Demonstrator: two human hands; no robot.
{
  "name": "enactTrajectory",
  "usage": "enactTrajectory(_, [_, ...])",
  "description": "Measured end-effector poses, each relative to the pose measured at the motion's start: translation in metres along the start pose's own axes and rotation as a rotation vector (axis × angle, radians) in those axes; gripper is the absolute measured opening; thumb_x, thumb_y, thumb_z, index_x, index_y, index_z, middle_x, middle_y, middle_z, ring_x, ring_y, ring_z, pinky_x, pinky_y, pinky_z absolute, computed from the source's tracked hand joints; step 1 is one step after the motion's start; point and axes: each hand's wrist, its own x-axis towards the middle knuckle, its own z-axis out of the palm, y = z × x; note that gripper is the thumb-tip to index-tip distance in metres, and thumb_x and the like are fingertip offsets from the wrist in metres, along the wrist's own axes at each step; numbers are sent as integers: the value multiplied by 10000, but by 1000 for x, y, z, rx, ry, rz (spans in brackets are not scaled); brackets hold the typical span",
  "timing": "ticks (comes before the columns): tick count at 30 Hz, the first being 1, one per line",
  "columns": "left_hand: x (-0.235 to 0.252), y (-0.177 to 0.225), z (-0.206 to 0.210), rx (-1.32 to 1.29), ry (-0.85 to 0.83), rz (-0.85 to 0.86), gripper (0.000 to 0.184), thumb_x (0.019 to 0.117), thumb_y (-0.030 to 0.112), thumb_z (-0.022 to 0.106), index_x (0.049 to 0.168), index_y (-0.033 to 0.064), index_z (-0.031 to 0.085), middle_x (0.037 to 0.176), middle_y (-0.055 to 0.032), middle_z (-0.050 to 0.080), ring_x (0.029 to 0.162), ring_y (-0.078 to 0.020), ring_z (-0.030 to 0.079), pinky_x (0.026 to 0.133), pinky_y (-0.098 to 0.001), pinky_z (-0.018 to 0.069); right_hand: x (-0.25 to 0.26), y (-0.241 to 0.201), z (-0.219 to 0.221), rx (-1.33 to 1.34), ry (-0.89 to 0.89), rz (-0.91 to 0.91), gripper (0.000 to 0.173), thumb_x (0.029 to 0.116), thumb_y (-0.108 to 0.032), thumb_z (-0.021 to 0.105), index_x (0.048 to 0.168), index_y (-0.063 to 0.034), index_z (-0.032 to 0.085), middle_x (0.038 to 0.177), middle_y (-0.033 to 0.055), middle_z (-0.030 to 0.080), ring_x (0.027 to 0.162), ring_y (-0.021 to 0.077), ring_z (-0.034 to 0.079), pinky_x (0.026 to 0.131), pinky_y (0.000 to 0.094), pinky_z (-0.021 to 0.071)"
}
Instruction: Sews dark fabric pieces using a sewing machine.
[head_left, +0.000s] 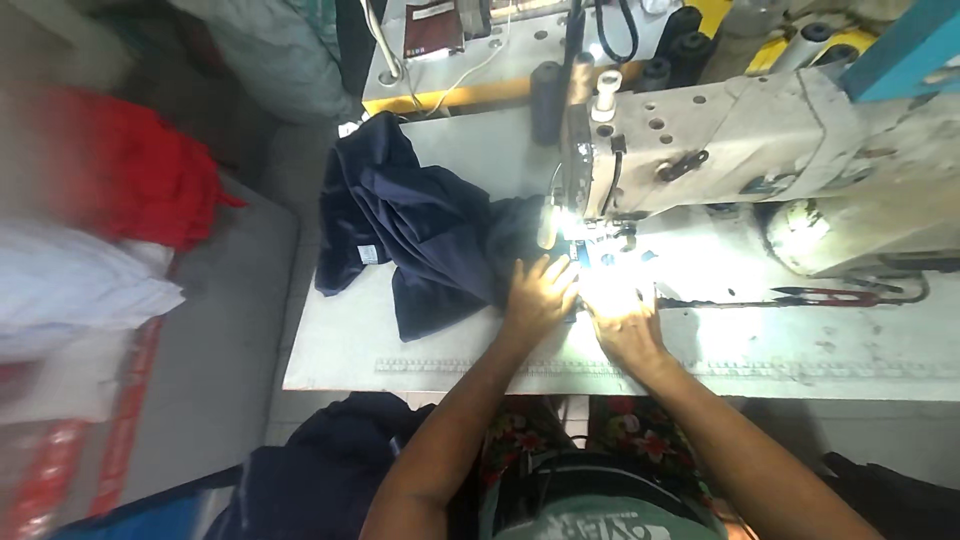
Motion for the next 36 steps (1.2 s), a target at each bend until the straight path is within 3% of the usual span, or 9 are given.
enactTrajectory(16, [1,3,-6,0,-30,-10,368,1055,289,500,1296,115,717,1367,-100,673,1303,-388,600,1055,-716,387,-1,4,4,20,13,-5,187,975,-147,643,1098,-80,767,1157,145,736,1083,401,671,963,641,442])
enactTrajectory(21, [2,4,-6,-4,-37,-8,367,1046,274,511,1304,110,713,1372,-104,670,1307,-393,598,1054,-725,381,-10,13,-15,123,-27,58,246,993,-127,602,1174,-61,756,1246,140,717,1193,391,646,1016,651,430])
enactTrajectory(22, [2,3,-6,-9,-42,-9,366,1045,265,509,1310,110,709,1375,-104,668,1311,-391,594,1056,-725,379,-16,20,-24,131,1,87,205,973,-96,609,1084,1,751,1161,195,724,1153,429,654,1006,674,434])
enactTrajectory(23, [1,2,-5,-10,-40,-6,367,1046,263,505,1310,109,708,1374,-106,668,1311,-390,595,1056,-724,379,-23,32,-38,137,8,143,236,980,-104,593,1096,49,731,1186,249,706,1187,464,634,1047,692,403])
enactTrajectory(25, [0,1,-4,-6,-40,-1,371,1052,268,496,1317,111,703,1379,-102,665,1312,-383,595,1061,-718,382,-42,68,-66,93,55,281,382,1035,-204,527,1299,36,661,1416,267,589,1341,480,531,1118,673,360])
enactTrajectory(28, [1,2,-3,-10,-31,2,368,1047,261,505,1322,113,700,1385,-93,664,1312,-380,597,1061,-716,382,-72,133,-98,-78,213,478,474,1061,-277,496,1417,27,565,1482,352,475,1383,560,438,1143,651,350])
enactTrajectory(30, [1,2,-2,-9,-22,6,364,1044,253,511,1319,110,702,1384,-96,664,1309,-386,599,1056,-726,378,-83,164,-113,-145,192,586,531,1069,-325,474,1464,29,506,1525,377,402,1414,580,383,1173,660,290])
enactTrajectory(34, [0,1,-1,15,-16,7,367,1047,269,502,1318,126,705,1382,-82,667,1309,-372,602,1057,-711,386,-80,176,-126,-197,187,583,571,1079,-415,420,1410,27,568,1457,318,527,1398,547,429,1180,668,247])
enactTrajectory(36, [0,2,0,14,-10,6,363,1044,267,507,1307,122,712,1376,-83,671,1302,-375,606,1055,-712,389,-73,180,-129,-174,199,593,550,1086,-404,424,1331,47,620,1392,336,568,1382,541,450,1175,665,262])
